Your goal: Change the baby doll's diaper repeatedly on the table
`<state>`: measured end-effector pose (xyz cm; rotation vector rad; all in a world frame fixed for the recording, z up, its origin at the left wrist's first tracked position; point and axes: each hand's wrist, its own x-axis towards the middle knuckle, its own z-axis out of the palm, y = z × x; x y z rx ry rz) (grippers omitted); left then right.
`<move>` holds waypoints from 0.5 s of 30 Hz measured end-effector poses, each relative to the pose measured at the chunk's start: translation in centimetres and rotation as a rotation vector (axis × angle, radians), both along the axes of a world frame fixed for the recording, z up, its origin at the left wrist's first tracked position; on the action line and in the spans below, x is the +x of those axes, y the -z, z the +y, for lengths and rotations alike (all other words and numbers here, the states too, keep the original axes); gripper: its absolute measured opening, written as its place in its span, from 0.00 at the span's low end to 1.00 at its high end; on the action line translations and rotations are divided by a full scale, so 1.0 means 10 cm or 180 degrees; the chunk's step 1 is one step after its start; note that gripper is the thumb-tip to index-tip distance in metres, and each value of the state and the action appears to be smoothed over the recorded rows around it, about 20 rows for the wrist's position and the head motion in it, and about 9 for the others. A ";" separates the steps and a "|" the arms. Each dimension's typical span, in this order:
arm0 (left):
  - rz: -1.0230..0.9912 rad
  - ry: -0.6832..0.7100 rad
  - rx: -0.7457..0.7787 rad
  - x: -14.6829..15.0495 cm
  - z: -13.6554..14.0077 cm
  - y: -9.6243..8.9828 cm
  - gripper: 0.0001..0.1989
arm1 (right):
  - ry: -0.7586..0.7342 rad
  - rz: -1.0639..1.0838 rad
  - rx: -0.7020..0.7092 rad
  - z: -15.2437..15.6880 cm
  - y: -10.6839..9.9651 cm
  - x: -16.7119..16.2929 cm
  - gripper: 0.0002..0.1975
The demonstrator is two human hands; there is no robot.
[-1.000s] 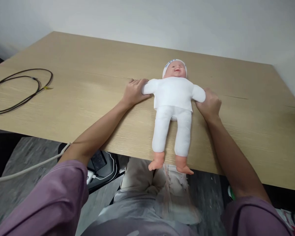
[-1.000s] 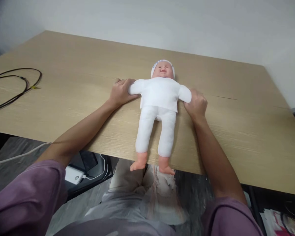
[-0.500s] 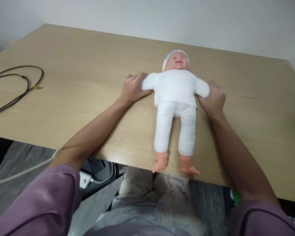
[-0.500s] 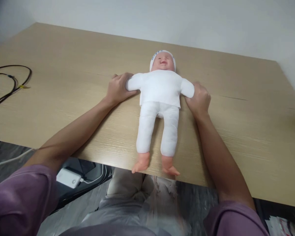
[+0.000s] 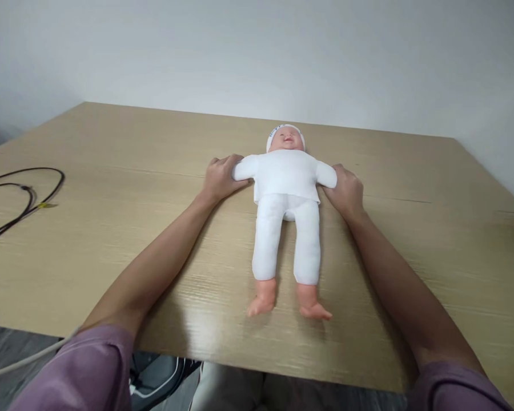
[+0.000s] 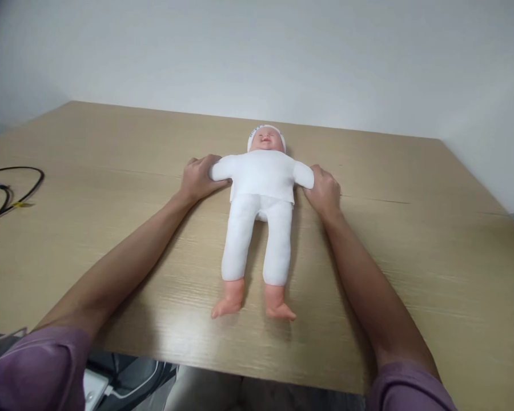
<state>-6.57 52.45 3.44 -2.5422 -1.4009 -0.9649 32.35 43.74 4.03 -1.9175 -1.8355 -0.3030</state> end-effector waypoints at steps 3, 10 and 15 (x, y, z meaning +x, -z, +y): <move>-0.0010 -0.0008 -0.0019 -0.02 0.12 0.02 0.34 | 0.0006 0.0022 0.0007 0.12 0.02 0.01 0.20; 0.0103 0.0054 -0.0068 0.01 0.18 -0.02 0.36 | -0.0042 0.0049 0.0247 0.23 0.05 0.01 0.24; -0.0018 -0.0115 -0.0041 -0.13 -0.05 -0.04 0.37 | -0.0380 0.0125 0.0443 -0.04 0.05 0.09 0.28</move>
